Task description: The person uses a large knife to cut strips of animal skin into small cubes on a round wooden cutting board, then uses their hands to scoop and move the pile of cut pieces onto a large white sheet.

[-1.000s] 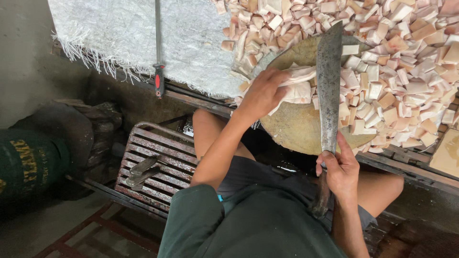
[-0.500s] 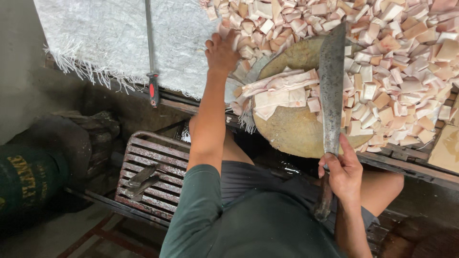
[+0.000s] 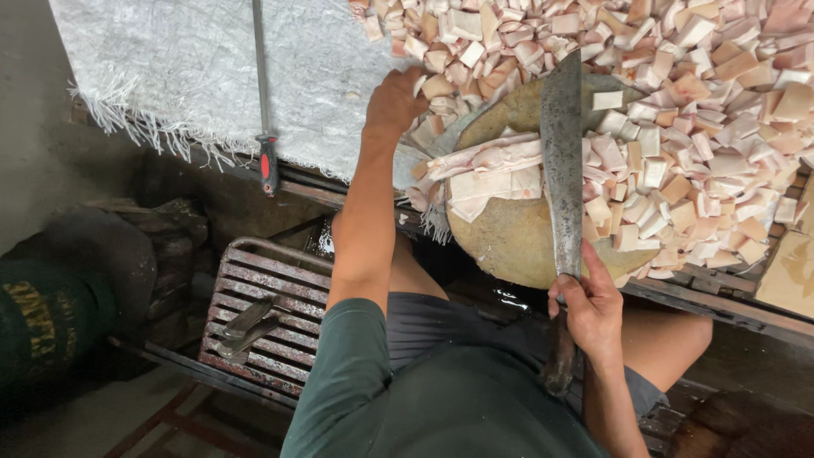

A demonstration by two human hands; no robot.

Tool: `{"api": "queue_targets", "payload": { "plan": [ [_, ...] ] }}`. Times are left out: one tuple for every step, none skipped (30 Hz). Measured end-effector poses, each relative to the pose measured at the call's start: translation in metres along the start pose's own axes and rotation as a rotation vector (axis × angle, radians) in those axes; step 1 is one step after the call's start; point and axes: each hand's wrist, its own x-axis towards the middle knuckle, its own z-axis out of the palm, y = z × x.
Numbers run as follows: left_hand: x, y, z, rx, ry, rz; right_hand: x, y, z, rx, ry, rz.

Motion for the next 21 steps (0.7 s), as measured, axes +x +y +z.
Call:
{"api": "queue_targets", "payload": {
  "plan": [
    [-0.005,-0.003,0.002,-0.022,0.029,0.012,0.0,0.001,0.0,0.001,-0.005,-0.001],
    [-0.011,-0.006,0.003,-0.067,0.061,0.035,0.0,0.001,0.0,0.001,-0.009,-0.003],
    [-0.016,-0.008,0.003,-0.112,0.096,0.061,0.001,0.0,0.0,0.001,-0.013,-0.009],
    [-0.02,-0.009,0.002,-0.158,0.132,0.088,0.001,-0.001,0.001,-0.001,-0.014,-0.002],
    [-0.024,-0.01,0.0,-0.172,0.136,0.085,0.0,-0.001,0.0,-0.003,-0.012,0.005],
    [-0.028,-0.011,-0.005,-0.187,0.139,0.081,0.0,-0.002,0.0,-0.004,-0.01,0.012],
    [-0.037,-0.007,-0.012,-0.2,0.139,0.075,-0.002,-0.001,0.0,0.014,-0.021,-0.004],
    [-0.048,0.001,-0.019,-0.256,0.179,0.093,-0.004,-0.001,-0.001,0.032,-0.031,-0.019],
    [-0.057,0.012,-0.028,-0.311,0.225,0.118,-0.003,0.0,-0.002,0.052,-0.041,-0.042],
    [-0.067,0.024,-0.037,-0.366,0.269,0.143,-0.003,0.0,-0.002,0.046,-0.04,-0.054],
    [-0.078,0.039,-0.043,-0.41,0.248,0.142,-0.006,0.001,-0.004,0.038,-0.039,-0.064],
    [-0.09,0.056,-0.045,-0.454,0.226,0.142,-0.008,0.002,-0.005,0.029,-0.037,-0.074],
    [-0.103,0.073,-0.046,-0.497,0.205,0.14,-0.008,0.003,-0.005,0.038,-0.038,-0.07],
    [-0.115,0.091,-0.043,-0.421,0.164,0.143,-0.008,0.003,-0.005,0.047,-0.039,-0.065],
    [-0.126,0.109,-0.037,-0.347,0.123,0.147,-0.008,0.004,-0.006,0.055,-0.04,-0.061],
    [-0.134,0.126,-0.03,-0.223,0.029,0.167,-0.007,0.004,-0.006,0.051,-0.039,-0.059],
    [-0.14,0.137,-0.025,-0.1,-0.069,0.187,-0.007,0.005,-0.007,0.045,-0.035,-0.055],
    [-0.142,0.141,-0.024,-0.082,0.018,0.283,-0.008,0.005,-0.008,0.04,-0.031,-0.051],
    [-0.144,0.143,-0.022,-0.065,0.106,0.378,-0.008,0.006,-0.01,0.043,-0.025,-0.047],
    [-0.144,0.144,-0.02,-0.047,0.195,0.473,-0.009,0.006,-0.011,0.047,-0.019,-0.043],
    [-0.14,0.14,-0.023,-0.01,0.297,0.585,-0.009,0.006,-0.011,0.052,-0.01,-0.042]
  ]
}}
